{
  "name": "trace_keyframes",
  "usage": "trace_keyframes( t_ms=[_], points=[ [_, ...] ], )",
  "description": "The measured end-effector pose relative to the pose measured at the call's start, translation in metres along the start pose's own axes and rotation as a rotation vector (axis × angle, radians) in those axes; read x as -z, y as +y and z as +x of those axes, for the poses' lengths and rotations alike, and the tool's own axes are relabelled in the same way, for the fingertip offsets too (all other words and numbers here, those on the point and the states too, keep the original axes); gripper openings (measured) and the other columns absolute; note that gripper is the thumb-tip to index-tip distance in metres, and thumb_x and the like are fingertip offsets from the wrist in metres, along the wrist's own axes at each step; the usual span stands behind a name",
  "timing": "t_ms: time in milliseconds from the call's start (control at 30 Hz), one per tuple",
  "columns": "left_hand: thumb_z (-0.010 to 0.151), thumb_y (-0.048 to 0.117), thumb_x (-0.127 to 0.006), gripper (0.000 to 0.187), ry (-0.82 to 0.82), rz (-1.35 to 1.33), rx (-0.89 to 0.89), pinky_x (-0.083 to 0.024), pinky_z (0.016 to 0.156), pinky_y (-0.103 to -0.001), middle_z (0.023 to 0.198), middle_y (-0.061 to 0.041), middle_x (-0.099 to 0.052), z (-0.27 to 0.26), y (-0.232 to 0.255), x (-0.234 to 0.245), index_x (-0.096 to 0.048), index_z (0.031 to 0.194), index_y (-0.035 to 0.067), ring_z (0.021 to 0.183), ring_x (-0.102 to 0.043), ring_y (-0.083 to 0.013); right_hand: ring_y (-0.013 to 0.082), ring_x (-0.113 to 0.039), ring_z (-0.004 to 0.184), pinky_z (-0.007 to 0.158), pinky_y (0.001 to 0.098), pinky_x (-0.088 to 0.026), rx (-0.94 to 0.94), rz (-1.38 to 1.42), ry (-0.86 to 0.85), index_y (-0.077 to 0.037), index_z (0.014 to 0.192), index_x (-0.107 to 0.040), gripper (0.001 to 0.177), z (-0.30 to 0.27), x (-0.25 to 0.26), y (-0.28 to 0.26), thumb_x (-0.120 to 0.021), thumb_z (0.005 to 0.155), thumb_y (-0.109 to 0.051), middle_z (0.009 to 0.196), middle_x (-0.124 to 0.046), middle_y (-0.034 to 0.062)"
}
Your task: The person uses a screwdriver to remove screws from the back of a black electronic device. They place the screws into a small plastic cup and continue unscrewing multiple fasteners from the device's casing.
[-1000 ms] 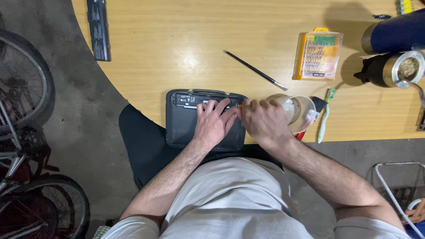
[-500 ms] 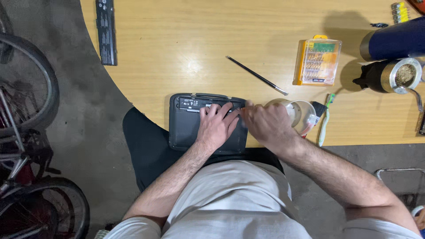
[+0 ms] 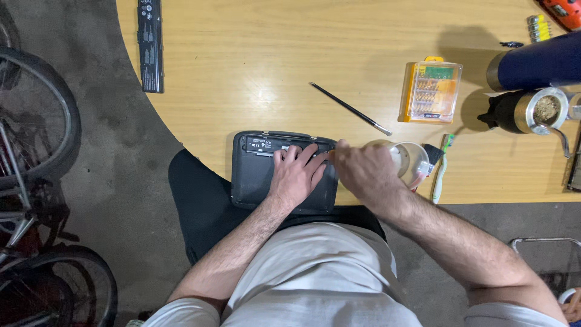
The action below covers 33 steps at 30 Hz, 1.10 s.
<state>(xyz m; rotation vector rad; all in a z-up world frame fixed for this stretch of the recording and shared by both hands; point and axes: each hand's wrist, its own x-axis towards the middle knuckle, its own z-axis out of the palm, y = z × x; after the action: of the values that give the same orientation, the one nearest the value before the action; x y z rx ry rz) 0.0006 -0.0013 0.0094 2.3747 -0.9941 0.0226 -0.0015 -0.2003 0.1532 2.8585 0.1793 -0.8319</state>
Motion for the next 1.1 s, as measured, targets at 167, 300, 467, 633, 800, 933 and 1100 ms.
trace_keyframes(
  t_ms=[167,300,467,633,800,933,1100],
  points=[
    [0.121,0.041,-0.069,0.025,0.001,0.035,-0.009,-0.044,0.099,-0.049,0.14,-0.001,-0.073,-0.002,-0.003,-0.004,-0.084,0.133,0.024,0.113,-0.063,-0.0278,0.033,-0.086,0.066,0.066,0.0487,-0.061,0.029,0.069,0.021,-0.018,0.109,-0.068,0.034,0.001,-0.015,0.007,-0.042,0.123,-0.033,0.07,-0.083,0.0103],
    [0.122,0.041,-0.069,0.025,0.007,0.01,0.014,-0.044,0.1,-0.05,0.136,-0.001,-0.074,0.0,0.001,-0.001,-0.085,0.131,0.024,0.113,-0.064,-0.0273,0.0266,-0.088,0.068,0.07,0.0394,-0.065,-0.023,0.056,0.017,-0.019,0.104,-0.073,0.045,-0.004,-0.013,0.006,-0.044,0.131,-0.04,0.072,-0.086,0.006],
    [0.12,0.039,-0.071,0.023,-0.031,0.039,-0.001,-0.046,0.099,-0.048,0.139,0.0,-0.073,0.001,-0.001,0.002,-0.085,0.133,0.026,0.114,-0.065,-0.0258,0.0363,-0.089,0.078,0.078,0.0523,-0.066,-0.009,0.148,-0.086,-0.015,0.126,-0.066,0.044,-0.007,-0.007,0.004,-0.034,0.128,-0.046,0.087,-0.09,0.0141],
    [0.121,0.042,-0.069,0.025,-0.023,0.05,0.002,-0.045,0.1,-0.048,0.14,0.001,-0.072,-0.001,0.0,-0.001,-0.084,0.133,0.026,0.116,-0.064,-0.0255,0.0361,-0.09,0.076,0.074,0.0507,-0.066,-0.04,0.107,0.006,-0.018,0.114,-0.066,0.028,-0.004,-0.012,0.004,-0.039,0.118,-0.027,0.079,-0.088,0.0093],
    [0.122,0.04,-0.067,0.024,-0.036,0.005,0.012,-0.044,0.1,-0.048,0.139,0.0,-0.072,0.0,0.0,0.003,-0.085,0.132,0.027,0.114,-0.064,-0.0259,0.0313,-0.087,0.069,0.07,0.0453,-0.064,0.082,0.022,-0.046,-0.016,0.12,-0.067,0.03,-0.01,0.001,-0.004,-0.038,0.123,-0.024,0.08,-0.086,0.0085],
    [0.124,0.04,-0.067,0.024,-0.019,0.021,0.003,-0.044,0.099,-0.048,0.139,-0.001,-0.072,-0.001,-0.001,0.001,-0.084,0.13,0.025,0.114,-0.064,-0.0268,0.0299,-0.089,0.071,0.075,0.0433,-0.067,-0.023,0.081,0.02,-0.015,0.108,-0.074,0.048,-0.002,-0.001,0.002,-0.039,0.131,-0.038,0.077,-0.087,0.0095],
    [0.123,0.038,-0.068,0.022,-0.02,0.005,0.013,-0.044,0.099,-0.05,0.14,-0.002,-0.071,0.001,0.002,0.005,-0.083,0.132,0.026,0.114,-0.064,-0.0281,0.0244,-0.082,0.06,0.066,0.0377,-0.064,-0.022,0.018,-0.001,-0.012,0.112,-0.08,0.044,0.0,-0.023,-0.003,-0.044,0.128,-0.032,0.066,-0.079,0.006]
  ],
)
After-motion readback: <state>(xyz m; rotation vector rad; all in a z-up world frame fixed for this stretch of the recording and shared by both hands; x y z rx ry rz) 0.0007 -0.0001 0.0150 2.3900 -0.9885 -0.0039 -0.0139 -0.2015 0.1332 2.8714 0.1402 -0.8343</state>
